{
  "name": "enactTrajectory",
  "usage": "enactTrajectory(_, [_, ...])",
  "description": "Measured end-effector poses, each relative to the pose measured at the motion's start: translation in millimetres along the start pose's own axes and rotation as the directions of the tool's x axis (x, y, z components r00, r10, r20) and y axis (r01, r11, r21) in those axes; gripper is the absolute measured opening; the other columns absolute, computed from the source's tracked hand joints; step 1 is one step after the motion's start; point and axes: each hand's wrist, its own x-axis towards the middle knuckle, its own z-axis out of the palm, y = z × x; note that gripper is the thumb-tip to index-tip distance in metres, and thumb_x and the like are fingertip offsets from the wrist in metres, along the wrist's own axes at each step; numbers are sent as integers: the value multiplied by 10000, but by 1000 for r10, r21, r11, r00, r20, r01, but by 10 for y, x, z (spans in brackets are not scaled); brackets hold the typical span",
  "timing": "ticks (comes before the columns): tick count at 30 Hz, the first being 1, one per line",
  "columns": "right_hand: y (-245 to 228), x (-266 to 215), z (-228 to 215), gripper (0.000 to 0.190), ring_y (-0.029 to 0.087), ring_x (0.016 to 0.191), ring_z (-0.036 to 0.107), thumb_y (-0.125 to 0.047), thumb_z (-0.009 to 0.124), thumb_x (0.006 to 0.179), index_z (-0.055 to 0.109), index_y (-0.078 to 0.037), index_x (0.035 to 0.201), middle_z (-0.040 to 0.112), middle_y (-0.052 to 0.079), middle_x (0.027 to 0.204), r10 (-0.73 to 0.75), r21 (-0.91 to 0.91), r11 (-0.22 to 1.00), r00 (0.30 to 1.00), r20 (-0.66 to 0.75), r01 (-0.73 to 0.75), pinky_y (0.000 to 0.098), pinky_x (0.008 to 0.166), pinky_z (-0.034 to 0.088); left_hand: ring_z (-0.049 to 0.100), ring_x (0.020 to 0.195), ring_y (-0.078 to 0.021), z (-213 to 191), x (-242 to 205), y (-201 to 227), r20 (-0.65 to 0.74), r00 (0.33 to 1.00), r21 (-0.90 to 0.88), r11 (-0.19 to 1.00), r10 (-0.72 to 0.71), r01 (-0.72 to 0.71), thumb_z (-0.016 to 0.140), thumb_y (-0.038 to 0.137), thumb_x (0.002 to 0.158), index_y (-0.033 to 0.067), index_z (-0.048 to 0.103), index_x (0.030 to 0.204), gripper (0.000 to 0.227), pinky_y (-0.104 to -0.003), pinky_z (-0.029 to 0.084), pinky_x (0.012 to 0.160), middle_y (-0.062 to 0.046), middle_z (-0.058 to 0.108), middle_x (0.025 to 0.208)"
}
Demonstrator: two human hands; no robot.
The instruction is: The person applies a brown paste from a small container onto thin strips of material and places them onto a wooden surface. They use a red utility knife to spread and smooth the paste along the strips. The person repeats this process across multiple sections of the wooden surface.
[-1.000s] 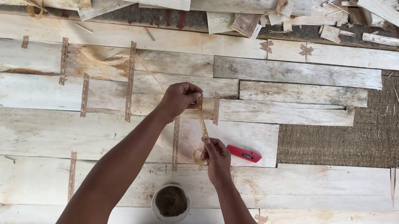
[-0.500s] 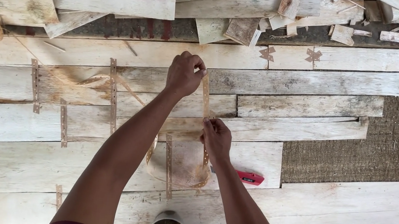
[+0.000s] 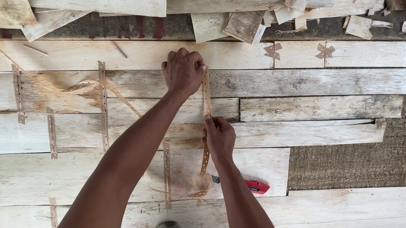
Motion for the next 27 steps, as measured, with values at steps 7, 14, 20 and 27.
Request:
enactTrajectory(7, [21, 47, 6, 215, 199, 434, 650, -233, 750, 929, 763, -23, 883, 614, 130, 577, 30, 12, 999, 1000, 5, -30, 310, 442, 552, 527, 1143, -240, -42, -27, 51, -15, 1000, 5, 1000, -6, 6, 774, 347, 873, 298, 667, 860, 118, -462, 447, 947, 56, 551, 1006])
enactTrajectory(14, [-17, 57, -11, 218, 215, 426, 662, -260, 767, 915, 776, -49, 860, 631, 129, 548, 46, -52, 998, 999, 17, -45, 336, 420, 553, 535, 1123, -245, -80, 30, 115, 5, 997, 1, 997, -71, 71, 771, 319, 857, 296, 659, 817, 121, -454, 457, 895, 58, 554, 979])
enactTrajectory(20, [-141, 77, -27, 241, 220, 431, 670, -276, 759, 891, 779, -44, 830, 645, 125, 533, 82, -139, 987, 996, 35, -76, 335, 447, 551, 567, 1115, -263, -237, 100, 242, 59, 985, 4, 987, -159, 159, 753, 277, 815, 310, 671, 761, 104, -463, 468, 882, 50, 602, 964])
enactTrajectory(27, [-83, 163, -34, 236, 237, 416, 668, -260, 779, 846, 784, -28, 802, 657, 141, 527, 107, -160, 982, 993, 45, -98, 356, 441, 558, 592, 1100, -285, -362, 79, 317, 81, 976, 3, 979, -204, 204, 655, 231, 824, 320, 697, 734, 134, -455, 482, 894, 32, 641, 974])
